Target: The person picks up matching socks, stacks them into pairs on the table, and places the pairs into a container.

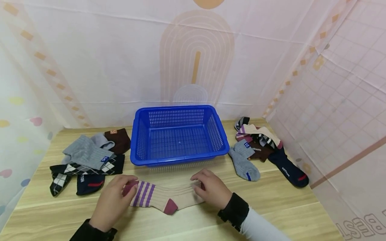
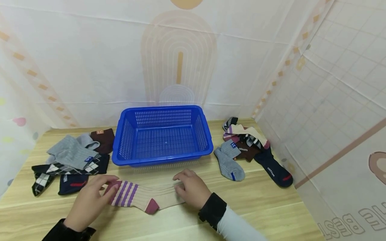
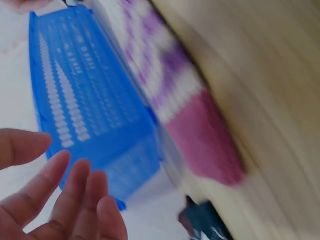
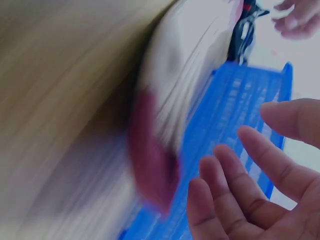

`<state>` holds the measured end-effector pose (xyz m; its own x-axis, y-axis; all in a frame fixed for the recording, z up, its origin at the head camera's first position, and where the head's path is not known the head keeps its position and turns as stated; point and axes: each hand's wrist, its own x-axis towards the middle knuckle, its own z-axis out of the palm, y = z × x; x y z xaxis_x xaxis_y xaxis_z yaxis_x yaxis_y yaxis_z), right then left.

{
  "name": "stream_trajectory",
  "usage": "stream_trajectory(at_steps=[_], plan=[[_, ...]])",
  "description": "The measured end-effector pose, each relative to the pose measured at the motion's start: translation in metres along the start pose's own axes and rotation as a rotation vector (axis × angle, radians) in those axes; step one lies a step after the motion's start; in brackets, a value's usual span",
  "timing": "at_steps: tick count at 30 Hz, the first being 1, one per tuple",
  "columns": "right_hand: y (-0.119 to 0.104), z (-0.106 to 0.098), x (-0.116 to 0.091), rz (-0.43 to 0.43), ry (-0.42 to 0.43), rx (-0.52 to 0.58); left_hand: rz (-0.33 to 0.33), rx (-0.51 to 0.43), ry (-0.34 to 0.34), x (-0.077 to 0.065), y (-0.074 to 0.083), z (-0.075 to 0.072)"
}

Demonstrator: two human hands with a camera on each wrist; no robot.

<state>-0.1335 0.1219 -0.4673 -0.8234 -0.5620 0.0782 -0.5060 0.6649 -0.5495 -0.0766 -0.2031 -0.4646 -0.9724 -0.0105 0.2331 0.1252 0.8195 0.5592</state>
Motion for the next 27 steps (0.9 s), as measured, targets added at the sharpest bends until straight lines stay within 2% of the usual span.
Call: stream_trajectory(at_steps=[3, 6, 9, 13, 17, 21, 27], plan=[[-0.012, 0.008, 0.002, -0.064, -0.067, -0.032, 0.045, -0.025, -0.046, 0.000, 0.012, 0.006], [-0.021, 0.018, 0.003, -0.135, -0.141, -0.064, 0.090, -0.032, -0.122, -0.001, 0.020, 0.014], [-0.026, 0.027, 0.003, -0.200, -0.187, -0.096, 0.133, -0.017, -0.206, -0.003, 0.023, 0.022], [-0.023, 0.032, 0.001, -0.237, -0.211, -0.144, 0.140, 0.013, -0.288, -0.005, 0.020, 0.027], [-0.016, 0.028, -0.003, -0.197, -0.236, -0.167, 0.104, 0.038, -0.330, -0.004, 0.017, 0.028], [-0.009, 0.020, -0.008, -0.121, -0.241, -0.157, 0.068, 0.042, -0.363, -0.005, 0.012, 0.025], [0.004, 0.014, -0.016, -0.033, -0.209, -0.127, 0.017, 0.056, -0.401, -0.007, 0.002, 0.022]])
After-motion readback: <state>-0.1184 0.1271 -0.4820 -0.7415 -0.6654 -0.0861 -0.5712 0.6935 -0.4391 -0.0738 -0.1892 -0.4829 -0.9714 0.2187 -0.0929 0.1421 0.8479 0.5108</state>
